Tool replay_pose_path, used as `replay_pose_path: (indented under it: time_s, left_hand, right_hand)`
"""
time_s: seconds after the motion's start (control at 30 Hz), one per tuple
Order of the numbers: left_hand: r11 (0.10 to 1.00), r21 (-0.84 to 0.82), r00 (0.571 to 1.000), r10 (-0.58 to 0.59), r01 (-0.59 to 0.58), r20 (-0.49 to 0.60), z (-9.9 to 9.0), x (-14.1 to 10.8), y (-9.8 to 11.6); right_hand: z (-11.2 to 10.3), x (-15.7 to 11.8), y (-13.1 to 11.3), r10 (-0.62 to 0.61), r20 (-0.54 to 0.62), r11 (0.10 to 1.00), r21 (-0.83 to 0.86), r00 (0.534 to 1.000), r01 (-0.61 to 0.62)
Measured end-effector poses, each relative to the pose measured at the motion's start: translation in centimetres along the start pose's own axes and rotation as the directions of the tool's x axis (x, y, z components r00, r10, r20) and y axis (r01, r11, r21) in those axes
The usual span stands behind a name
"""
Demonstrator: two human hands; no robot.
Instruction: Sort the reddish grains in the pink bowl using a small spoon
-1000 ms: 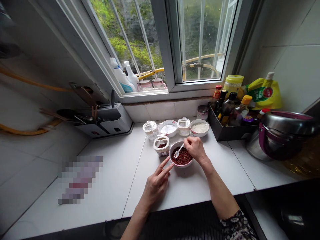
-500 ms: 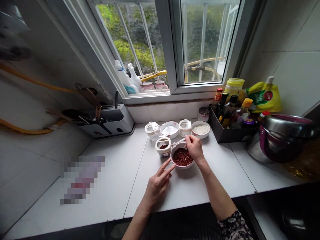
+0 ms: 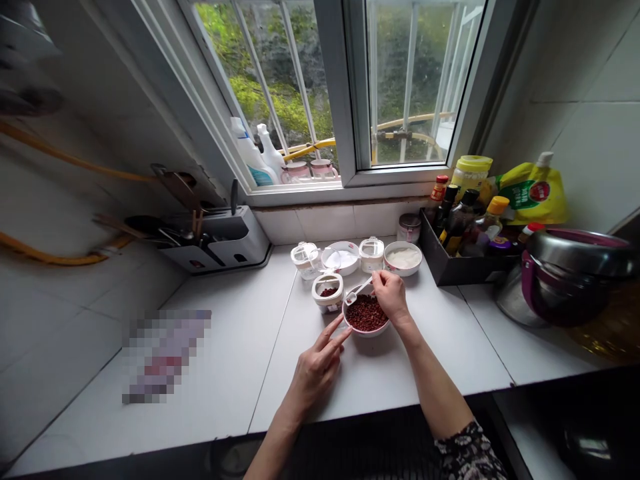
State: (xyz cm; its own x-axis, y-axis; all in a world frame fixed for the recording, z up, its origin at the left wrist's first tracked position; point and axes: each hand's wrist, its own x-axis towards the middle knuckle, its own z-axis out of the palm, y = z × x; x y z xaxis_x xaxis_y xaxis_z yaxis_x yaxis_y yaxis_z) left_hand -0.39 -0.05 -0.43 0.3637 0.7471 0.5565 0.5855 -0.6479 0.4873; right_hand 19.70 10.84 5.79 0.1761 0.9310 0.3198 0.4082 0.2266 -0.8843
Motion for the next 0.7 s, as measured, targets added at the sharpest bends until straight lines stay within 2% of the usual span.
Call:
replay_pose_path:
  time_s: [0.17,0.27,0.33,0.4,0.47,0.57,0.63,0.67,0.7]
  left_hand:
    - [1.000,-0.005,1.000,-0.016,0.016,0.007,0.0,0.0,0.0]
    - [1.000,-0.012,1.000,-0.003,0.003,0.000,0.0,0.1,0.0]
    - [1.000,-0.014,1.000,0.004,-0.004,-0.008,-0.1,0.1,0.1]
    - [1.000,-0.005,1.000,0.002,-0.002,-0.010,-0.1,0.1,0.1]
    - [1.000,0.009,1.000,-0.001,0.001,-0.003,-0.1,0.1,0.1]
    - [1.000,0.013,1.000,-0.005,0.005,0.007,-0.1,0.0,0.0]
    - [1.000,0.008,1.000,-0.012,0.012,0.010,0.0,0.0,-0.1]
    - [1.000,0.006,1.000,-0.017,0.016,0.009,0.0,0.0,-0.1]
    - [1.000,0.004,1.000,-0.021,0.021,0.007,0.0,-0.1,-0.1]
  right_hand:
    - [-0.8,0.4,0.7,-0.005,-0.009,0.998,0.067,1.000,0.006]
    - [-0.5,0.5,0.0,-0.009,-0.052,0.995,0.095,0.999,0.014]
    - [-0.1,0.3,-0.9,-0.045,-0.077,0.993,0.102,0.996,0.053]
    - [0.4,-0.2,-2.0,-0.136,-0.079,0.987,0.073,0.988,0.142]
    - [0.8,-0.8,-3.0,-0.301,-0.036,0.953,-0.034,0.953,0.300]
    - [1.0,-1.6,-3.8,-0.552,0.164,0.802,-0.166,0.818,0.574]
    - [0.7,-1.9,-4.0,-0.624,0.239,0.726,-0.178,0.744,0.665]
    - [0.5,-1.8,-3.9,-0.633,0.226,0.719,-0.182,0.741,0.670]
    - [0.1,-1.7,-3.8,-0.630,0.181,0.731,-0.191,0.756,0.655]
